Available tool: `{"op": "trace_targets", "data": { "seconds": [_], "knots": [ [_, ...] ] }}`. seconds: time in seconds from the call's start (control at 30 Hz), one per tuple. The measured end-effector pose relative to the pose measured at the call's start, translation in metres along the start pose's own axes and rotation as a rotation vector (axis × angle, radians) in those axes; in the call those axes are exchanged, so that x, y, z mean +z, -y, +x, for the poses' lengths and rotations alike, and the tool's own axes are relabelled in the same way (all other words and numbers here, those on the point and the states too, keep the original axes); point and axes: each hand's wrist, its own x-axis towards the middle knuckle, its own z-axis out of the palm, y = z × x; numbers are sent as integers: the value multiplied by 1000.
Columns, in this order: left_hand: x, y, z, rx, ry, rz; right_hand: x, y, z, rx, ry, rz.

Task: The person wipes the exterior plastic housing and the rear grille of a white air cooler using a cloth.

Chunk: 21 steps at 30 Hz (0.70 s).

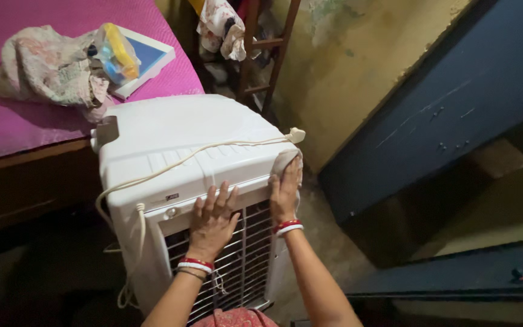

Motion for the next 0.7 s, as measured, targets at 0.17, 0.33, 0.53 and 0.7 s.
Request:
{"op": "trace_targets", "data": {
  "seconds": [0.17, 0.33, 0.53, 0.7],
  "knots": [
    [12, 0, 2, 2, -49, -6, 10, -9, -10, -50, -67, -2],
    [11, -2, 1, -6, -67, 10, 17, -29, -39, 11, -54, 67],
    [14, -3, -1, -14, -60, 15, 55, -112, -129, 105, 26, -30],
    [20, -3, -3, -10, -57, 3, 54, -127, -202, 240, 195, -61]
  ]
}}
